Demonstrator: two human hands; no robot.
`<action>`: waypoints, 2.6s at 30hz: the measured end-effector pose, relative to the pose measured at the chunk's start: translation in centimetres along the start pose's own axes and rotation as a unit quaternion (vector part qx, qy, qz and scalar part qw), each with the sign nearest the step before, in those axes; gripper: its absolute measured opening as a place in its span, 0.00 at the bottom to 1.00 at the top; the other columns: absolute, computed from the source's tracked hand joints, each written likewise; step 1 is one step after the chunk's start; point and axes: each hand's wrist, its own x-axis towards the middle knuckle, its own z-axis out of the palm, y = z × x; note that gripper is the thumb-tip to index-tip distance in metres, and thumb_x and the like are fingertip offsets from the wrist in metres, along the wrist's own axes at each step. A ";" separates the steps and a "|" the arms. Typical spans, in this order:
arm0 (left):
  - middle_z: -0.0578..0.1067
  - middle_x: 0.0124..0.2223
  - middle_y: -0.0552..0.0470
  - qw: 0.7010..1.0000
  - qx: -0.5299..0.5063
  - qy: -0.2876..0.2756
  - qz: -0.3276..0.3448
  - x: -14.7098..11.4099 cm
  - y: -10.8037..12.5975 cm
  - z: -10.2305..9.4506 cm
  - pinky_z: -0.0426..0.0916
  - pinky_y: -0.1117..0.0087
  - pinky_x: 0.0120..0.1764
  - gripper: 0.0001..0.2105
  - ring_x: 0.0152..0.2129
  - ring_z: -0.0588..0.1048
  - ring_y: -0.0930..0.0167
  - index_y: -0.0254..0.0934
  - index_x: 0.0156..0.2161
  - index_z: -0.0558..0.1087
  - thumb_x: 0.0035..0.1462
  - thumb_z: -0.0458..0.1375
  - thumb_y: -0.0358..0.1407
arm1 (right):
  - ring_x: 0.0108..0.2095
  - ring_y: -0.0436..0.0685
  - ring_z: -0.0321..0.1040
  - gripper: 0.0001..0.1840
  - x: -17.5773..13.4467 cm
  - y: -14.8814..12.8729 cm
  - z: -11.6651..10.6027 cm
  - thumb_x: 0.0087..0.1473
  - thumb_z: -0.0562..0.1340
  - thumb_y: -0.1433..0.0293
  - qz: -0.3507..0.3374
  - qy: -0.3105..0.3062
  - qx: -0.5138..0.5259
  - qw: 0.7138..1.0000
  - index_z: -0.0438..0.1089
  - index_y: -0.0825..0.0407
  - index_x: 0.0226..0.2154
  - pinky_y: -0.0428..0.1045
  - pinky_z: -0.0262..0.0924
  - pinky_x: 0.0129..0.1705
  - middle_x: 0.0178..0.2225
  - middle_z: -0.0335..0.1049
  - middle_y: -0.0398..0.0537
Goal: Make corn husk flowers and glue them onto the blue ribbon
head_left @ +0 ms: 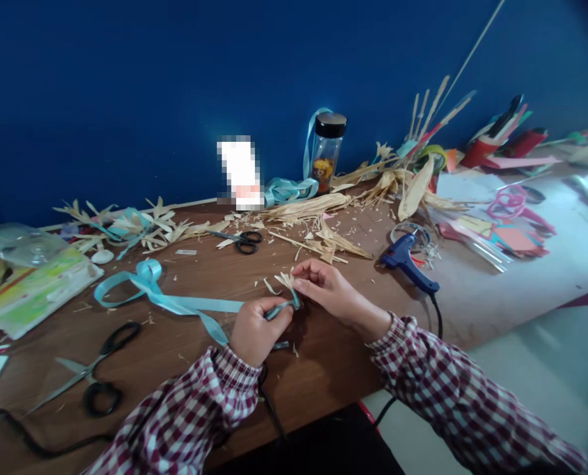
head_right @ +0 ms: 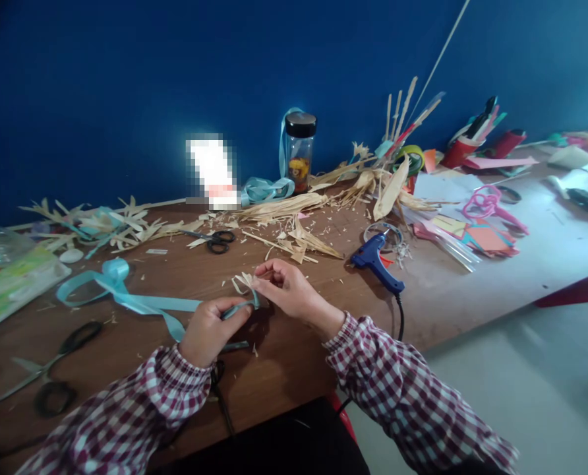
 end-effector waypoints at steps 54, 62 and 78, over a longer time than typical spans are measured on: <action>0.70 0.19 0.54 0.997 0.053 -0.011 0.048 -0.6 0.1 0.6 0.58 0.75 0.23 0.16 0.18 0.65 0.74 0.33 0.23 0.75 0.54 0.51 0.38 | 0.25 0.49 0.63 0.20 -0.5 0.1 -0.1 0.44 0.66 0.68 -0.001 0.001 -0.077 0.997 0.55 0.49 0.37 0.44 0.55 0.27 0.24 0.65 0.37; 0.69 0.19 0.56 0.999 0.015 -0.022 0.032 -0.5 -0.2 0.4 0.58 0.76 0.23 0.13 0.18 0.65 0.74 0.33 0.27 0.77 0.52 0.53 0.38 | 0.24 0.48 0.62 0.23 -0.5 0.5 -0.1 0.42 0.68 0.67 0.016 -0.020 -0.007 1.000 0.56 0.49 0.37 0.43 0.54 0.26 0.24 0.65 0.36; 0.68 0.19 0.56 1.000 -0.018 -0.011 -0.012 -0.2 0.1 -0.1 0.59 0.76 0.24 0.13 0.19 0.64 0.75 0.34 0.24 0.76 0.49 0.56 0.40 | 0.23 0.45 0.61 0.16 -0.4 -0.1 -0.6 0.48 0.65 0.68 0.053 -0.095 0.123 0.986 0.60 0.51 0.39 0.42 0.51 0.27 0.27 0.71 0.41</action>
